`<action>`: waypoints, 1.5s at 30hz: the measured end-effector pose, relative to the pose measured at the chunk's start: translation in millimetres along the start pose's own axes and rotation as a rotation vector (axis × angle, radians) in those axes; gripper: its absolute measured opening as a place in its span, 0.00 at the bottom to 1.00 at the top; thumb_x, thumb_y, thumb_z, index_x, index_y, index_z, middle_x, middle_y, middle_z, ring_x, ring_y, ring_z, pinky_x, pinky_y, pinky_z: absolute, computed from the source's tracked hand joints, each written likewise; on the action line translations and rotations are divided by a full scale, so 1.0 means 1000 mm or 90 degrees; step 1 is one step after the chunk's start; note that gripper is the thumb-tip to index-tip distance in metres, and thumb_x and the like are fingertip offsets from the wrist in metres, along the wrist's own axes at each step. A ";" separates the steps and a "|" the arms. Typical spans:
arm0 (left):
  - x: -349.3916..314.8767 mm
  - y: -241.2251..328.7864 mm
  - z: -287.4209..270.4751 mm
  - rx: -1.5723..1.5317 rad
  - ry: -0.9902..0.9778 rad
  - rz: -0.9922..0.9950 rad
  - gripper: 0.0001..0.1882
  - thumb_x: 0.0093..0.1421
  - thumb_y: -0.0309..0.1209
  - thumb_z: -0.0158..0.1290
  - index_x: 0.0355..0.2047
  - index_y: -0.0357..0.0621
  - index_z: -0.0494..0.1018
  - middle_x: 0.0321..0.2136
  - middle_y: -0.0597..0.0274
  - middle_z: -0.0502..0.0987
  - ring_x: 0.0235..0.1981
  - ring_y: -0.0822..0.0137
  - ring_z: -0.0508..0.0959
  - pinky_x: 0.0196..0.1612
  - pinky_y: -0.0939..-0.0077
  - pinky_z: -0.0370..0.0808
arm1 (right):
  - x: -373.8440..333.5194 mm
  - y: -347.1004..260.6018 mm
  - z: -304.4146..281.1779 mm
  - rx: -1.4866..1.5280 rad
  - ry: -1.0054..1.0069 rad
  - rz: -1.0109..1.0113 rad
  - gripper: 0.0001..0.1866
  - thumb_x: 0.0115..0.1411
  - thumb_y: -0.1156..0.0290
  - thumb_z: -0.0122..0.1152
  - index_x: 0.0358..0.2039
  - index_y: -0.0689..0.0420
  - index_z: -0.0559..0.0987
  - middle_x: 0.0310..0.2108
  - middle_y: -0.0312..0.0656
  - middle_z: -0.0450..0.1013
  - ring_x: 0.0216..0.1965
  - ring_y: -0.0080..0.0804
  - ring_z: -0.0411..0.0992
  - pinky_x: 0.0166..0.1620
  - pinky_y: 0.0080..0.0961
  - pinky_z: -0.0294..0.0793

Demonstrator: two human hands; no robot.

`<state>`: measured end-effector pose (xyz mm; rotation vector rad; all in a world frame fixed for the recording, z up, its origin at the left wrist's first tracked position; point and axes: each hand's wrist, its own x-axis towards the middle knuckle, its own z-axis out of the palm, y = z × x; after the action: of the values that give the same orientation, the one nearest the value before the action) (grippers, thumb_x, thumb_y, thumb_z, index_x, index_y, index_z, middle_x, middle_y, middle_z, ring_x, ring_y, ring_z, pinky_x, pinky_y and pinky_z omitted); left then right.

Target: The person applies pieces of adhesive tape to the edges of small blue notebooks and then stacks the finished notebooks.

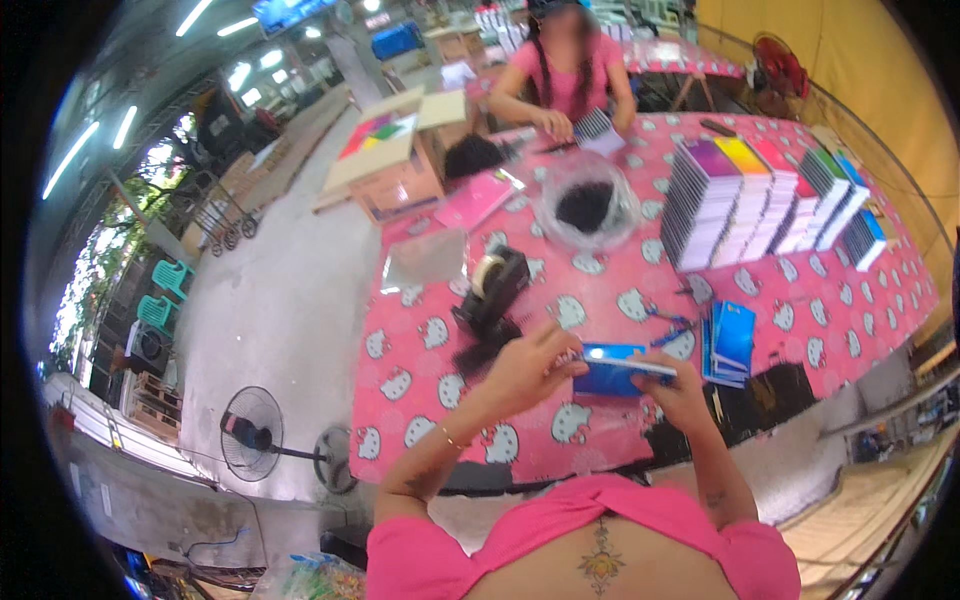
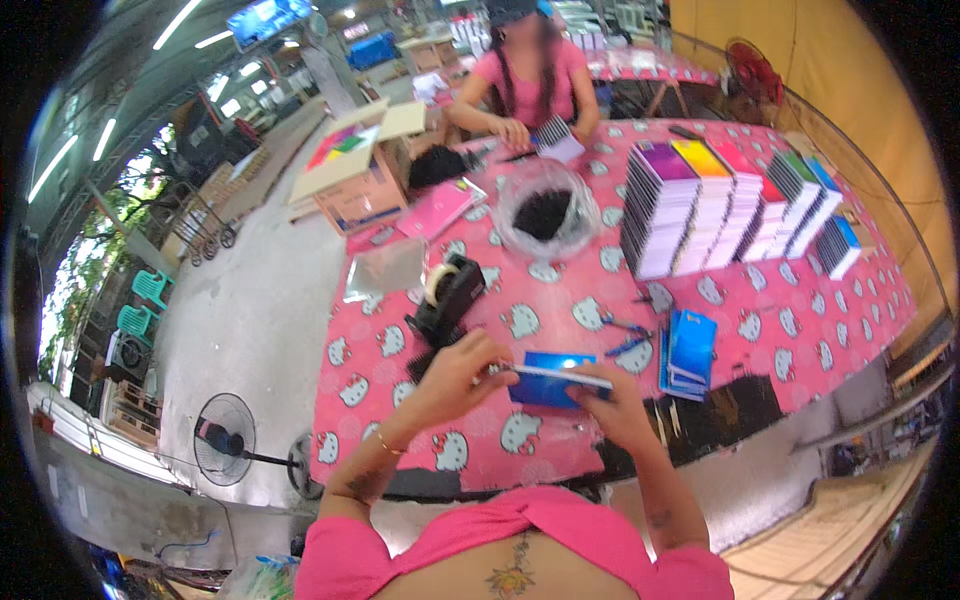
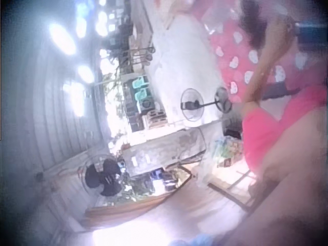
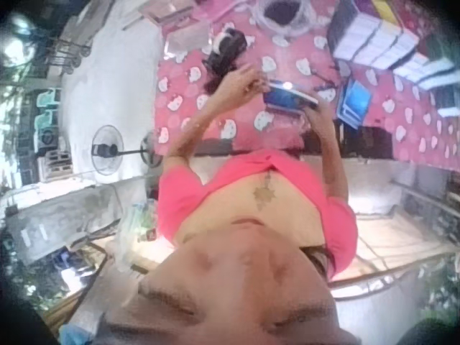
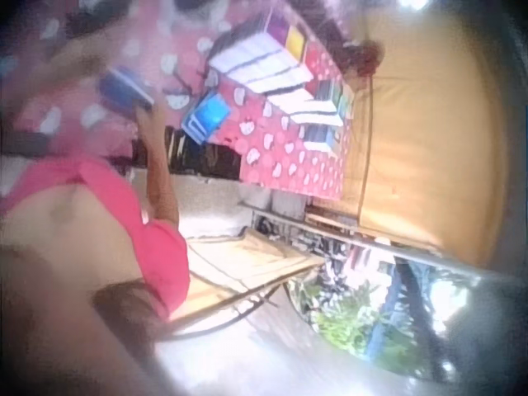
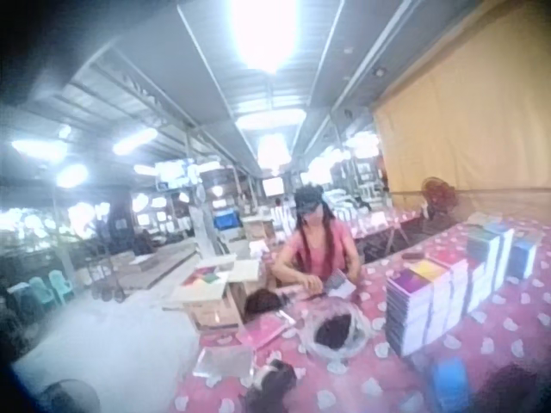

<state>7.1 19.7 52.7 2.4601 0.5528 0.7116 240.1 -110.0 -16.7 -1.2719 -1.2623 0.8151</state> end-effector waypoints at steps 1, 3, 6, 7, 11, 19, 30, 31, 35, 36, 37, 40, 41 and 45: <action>0.001 0.003 0.001 -0.005 0.005 -0.012 0.11 0.62 0.37 0.56 0.41 0.46 0.75 0.32 0.57 0.71 0.35 0.56 0.77 0.37 0.61 0.72 | -0.001 -0.001 0.001 -0.013 0.013 -0.017 0.13 0.58 0.77 0.64 0.44 0.59 0.82 0.32 0.32 0.75 0.30 0.17 0.67 0.35 0.18 0.67; 0.003 0.006 0.004 0.161 0.002 0.007 0.20 0.64 0.44 0.53 0.49 0.45 0.73 0.42 0.54 0.72 0.47 0.52 0.73 0.50 0.55 0.67 | -0.002 -0.008 0.005 0.017 0.028 0.026 0.12 0.58 0.77 0.64 0.44 0.59 0.82 0.31 0.32 0.75 0.30 0.16 0.67 0.36 0.17 0.67; 0.002 0.008 0.035 0.358 0.134 0.029 0.34 0.65 0.54 0.45 0.60 0.39 0.64 0.57 0.48 0.65 0.63 0.46 0.60 0.64 0.42 0.48 | -0.002 -0.019 0.009 0.063 0.073 0.056 0.13 0.58 0.77 0.65 0.45 0.61 0.81 0.32 0.31 0.75 0.34 0.16 0.69 0.38 0.17 0.69; -0.002 0.007 0.049 0.416 0.200 0.036 0.39 0.66 0.57 0.42 0.64 0.36 0.60 0.62 0.45 0.61 0.68 0.44 0.54 0.67 0.38 0.40 | -0.001 -0.020 0.012 0.080 0.092 0.059 0.13 0.58 0.77 0.66 0.45 0.61 0.81 0.33 0.31 0.76 0.35 0.16 0.69 0.40 0.17 0.69; -0.035 -0.012 0.092 0.391 0.165 0.027 0.44 0.66 0.58 0.39 0.67 0.29 0.51 0.68 0.40 0.50 0.71 0.43 0.45 0.67 0.34 0.29 | 0.002 -0.014 0.025 0.086 0.127 0.043 0.12 0.59 0.78 0.64 0.45 0.61 0.81 0.31 0.30 0.74 0.33 0.15 0.68 0.39 0.17 0.68; 0.008 -0.018 0.021 0.176 0.126 0.079 0.12 0.64 0.38 0.53 0.43 0.48 0.74 0.37 0.64 0.79 0.46 0.63 0.78 0.67 0.37 0.39 | 0.004 -0.013 0.023 0.087 0.083 0.034 0.13 0.60 0.76 0.63 0.46 0.62 0.80 0.36 0.34 0.77 0.36 0.18 0.70 0.41 0.19 0.69; -0.024 -0.025 0.084 0.471 0.153 0.015 0.45 0.64 0.63 0.37 0.66 0.35 0.56 0.69 0.40 0.50 0.71 0.43 0.46 0.64 0.29 0.29 | 0.012 -0.022 0.026 0.169 0.111 0.074 0.13 0.60 0.76 0.63 0.46 0.62 0.80 0.35 0.32 0.76 0.38 0.17 0.70 0.43 0.18 0.70; -0.006 -0.022 0.070 0.494 0.148 0.003 0.46 0.63 0.63 0.38 0.66 0.34 0.56 0.69 0.41 0.50 0.72 0.44 0.45 0.64 0.29 0.28 | 0.011 -0.017 0.027 0.156 0.105 0.065 0.13 0.60 0.76 0.63 0.46 0.62 0.80 0.35 0.32 0.76 0.37 0.17 0.70 0.43 0.18 0.70; -0.007 -0.013 0.063 0.521 0.089 0.008 0.47 0.63 0.64 0.39 0.66 0.33 0.55 0.69 0.40 0.51 0.72 0.43 0.44 0.64 0.29 0.28 | 0.011 -0.023 0.028 0.171 0.126 0.105 0.13 0.60 0.76 0.63 0.45 0.62 0.80 0.35 0.32 0.76 0.37 0.18 0.71 0.42 0.18 0.70; -0.029 -0.017 0.082 0.509 0.079 0.044 0.47 0.63 0.64 0.37 0.66 0.33 0.55 0.69 0.40 0.51 0.72 0.43 0.44 0.64 0.29 0.29 | 0.013 -0.028 0.024 0.192 0.117 0.087 0.13 0.60 0.75 0.63 0.46 0.63 0.79 0.36 0.33 0.76 0.37 0.18 0.71 0.42 0.18 0.70; -0.034 -0.016 0.088 0.498 0.068 0.087 0.47 0.64 0.64 0.36 0.66 0.32 0.54 0.68 0.39 0.51 0.72 0.42 0.45 0.64 0.28 0.30 | 0.015 -0.025 0.022 0.130 0.097 0.070 0.14 0.60 0.75 0.63 0.46 0.63 0.79 0.36 0.33 0.76 0.37 0.18 0.71 0.43 0.19 0.70; 0.012 -0.007 0.043 0.528 0.140 0.005 0.47 0.63 0.64 0.38 0.66 0.31 0.54 0.68 0.39 0.52 0.72 0.43 0.45 0.65 0.29 0.31 | 0.013 -0.024 0.026 0.012 0.065 0.046 0.14 0.60 0.75 0.63 0.47 0.63 0.78 0.36 0.35 0.77 0.37 0.19 0.72 0.43 0.20 0.73; 0.027 -0.002 0.027 0.528 0.137 -0.041 0.47 0.62 0.64 0.39 0.66 0.32 0.55 0.68 0.40 0.52 0.72 0.44 0.45 0.65 0.29 0.31 | 0.013 -0.026 0.025 0.063 0.067 0.060 0.14 0.60 0.75 0.63 0.47 0.63 0.79 0.36 0.35 0.78 0.37 0.19 0.72 0.44 0.21 0.73; -0.025 -0.008 0.066 0.568 -0.043 0.167 0.44 0.65 0.59 0.38 0.65 0.29 0.54 0.68 0.37 0.51 0.71 0.40 0.46 0.65 0.29 0.32 | 0.016 -0.033 0.021 0.170 0.060 0.096 0.15 0.61 0.75 0.63 0.49 0.63 0.78 0.37 0.35 0.78 0.38 0.19 0.73 0.44 0.22 0.74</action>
<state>24.7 -10.6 -9.2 3.4207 0.6144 0.5369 216.2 -96.2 15.1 -1.1835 -0.9559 0.9851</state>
